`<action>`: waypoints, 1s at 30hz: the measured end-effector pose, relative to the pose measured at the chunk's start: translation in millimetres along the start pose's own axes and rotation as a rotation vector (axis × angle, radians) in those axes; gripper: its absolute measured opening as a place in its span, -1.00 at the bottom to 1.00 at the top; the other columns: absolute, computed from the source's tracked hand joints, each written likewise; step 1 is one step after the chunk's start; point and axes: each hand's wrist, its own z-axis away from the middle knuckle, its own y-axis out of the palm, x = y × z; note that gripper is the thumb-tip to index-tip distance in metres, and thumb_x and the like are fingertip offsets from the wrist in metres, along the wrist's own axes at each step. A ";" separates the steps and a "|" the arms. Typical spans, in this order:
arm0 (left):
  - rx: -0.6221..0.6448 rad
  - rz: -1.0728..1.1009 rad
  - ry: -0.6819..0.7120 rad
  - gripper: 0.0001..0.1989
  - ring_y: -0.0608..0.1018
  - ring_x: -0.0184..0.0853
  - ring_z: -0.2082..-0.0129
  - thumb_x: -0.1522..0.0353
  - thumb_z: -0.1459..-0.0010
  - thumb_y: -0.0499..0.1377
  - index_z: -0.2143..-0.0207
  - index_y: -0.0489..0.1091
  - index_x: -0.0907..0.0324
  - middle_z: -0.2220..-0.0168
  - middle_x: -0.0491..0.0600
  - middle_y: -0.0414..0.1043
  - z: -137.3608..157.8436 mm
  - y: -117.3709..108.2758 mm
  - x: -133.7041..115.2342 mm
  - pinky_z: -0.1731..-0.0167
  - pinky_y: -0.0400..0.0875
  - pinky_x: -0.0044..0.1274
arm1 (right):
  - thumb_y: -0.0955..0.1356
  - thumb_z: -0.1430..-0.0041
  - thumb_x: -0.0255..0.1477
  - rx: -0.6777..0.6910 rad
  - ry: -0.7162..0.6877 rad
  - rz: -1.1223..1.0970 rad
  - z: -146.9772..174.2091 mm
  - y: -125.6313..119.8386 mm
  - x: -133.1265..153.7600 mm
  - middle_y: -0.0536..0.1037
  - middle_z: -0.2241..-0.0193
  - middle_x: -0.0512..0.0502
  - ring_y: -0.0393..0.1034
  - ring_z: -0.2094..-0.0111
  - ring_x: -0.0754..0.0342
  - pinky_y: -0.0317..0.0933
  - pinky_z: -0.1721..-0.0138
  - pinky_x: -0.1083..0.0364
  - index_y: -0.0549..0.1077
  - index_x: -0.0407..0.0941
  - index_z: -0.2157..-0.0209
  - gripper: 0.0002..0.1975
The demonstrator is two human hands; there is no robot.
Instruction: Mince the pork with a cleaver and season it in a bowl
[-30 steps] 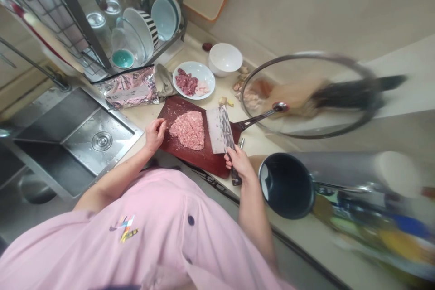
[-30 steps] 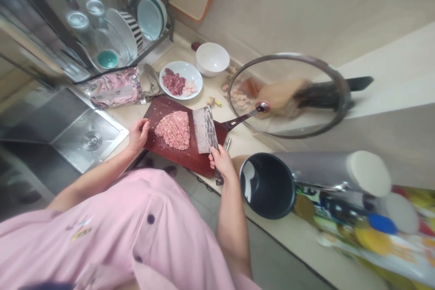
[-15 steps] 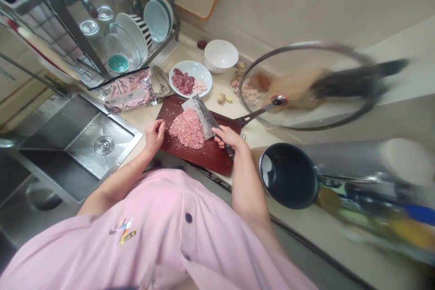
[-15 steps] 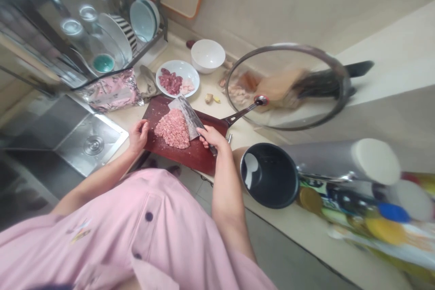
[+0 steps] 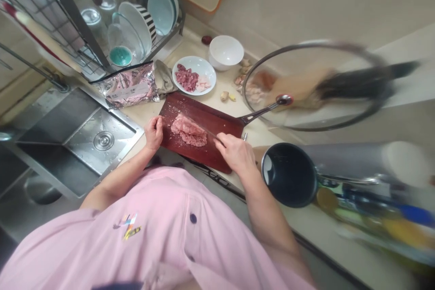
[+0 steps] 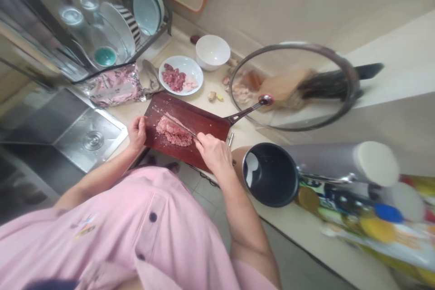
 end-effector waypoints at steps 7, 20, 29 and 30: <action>0.049 0.006 -0.010 -0.68 0.50 -0.35 0.35 0.18 -0.29 -0.02 0.29 0.42 0.17 0.40 -0.03 0.46 -0.1 0.8 0.9 0.24 0.38 -0.51 | 0.24 -0.23 -0.37 0.202 0.070 -0.266 6.9 16.4 14.5 0.56 0.42 -0.16 0.46 0.42 -0.07 0.15 0.41 0.11 0.33 -0.15 0.02 -0.70; 0.039 0.009 0.011 -0.69 0.49 -0.33 0.33 0.19 -0.29 -0.01 0.27 0.43 0.18 0.36 0.00 0.47 1.4 1.2 1.9 0.22 0.38 -0.50 | 0.17 -0.27 -0.33 0.116 0.076 -0.280 3.5 25.3 45.0 0.58 0.35 -0.24 0.50 0.35 -0.12 0.24 0.33 0.06 0.25 -0.20 -0.14 -0.55; 0.026 0.019 0.014 -0.70 0.50 -0.34 0.32 0.19 -0.29 -0.01 0.27 0.43 0.18 0.36 0.00 0.47 2.1 2.2 4.1 0.21 0.38 -0.50 | 0.17 -0.28 -0.37 0.162 0.066 -0.210 0.8 27.7 60.1 0.58 0.30 -0.27 0.49 0.34 -0.11 0.24 0.33 0.07 0.30 -0.19 -0.06 -0.63; 0.023 0.017 0.018 -0.70 0.50 -0.34 0.32 0.20 -0.29 0.00 0.28 0.43 0.18 0.36 0.00 0.47 2.1 2.3 4.3 0.21 0.38 -0.50 | 0.17 -0.28 -0.38 0.178 0.072 -0.199 0.3 27.4 61.7 0.58 0.31 -0.27 0.49 0.34 -0.11 0.23 0.34 0.07 0.30 -0.20 -0.06 -0.64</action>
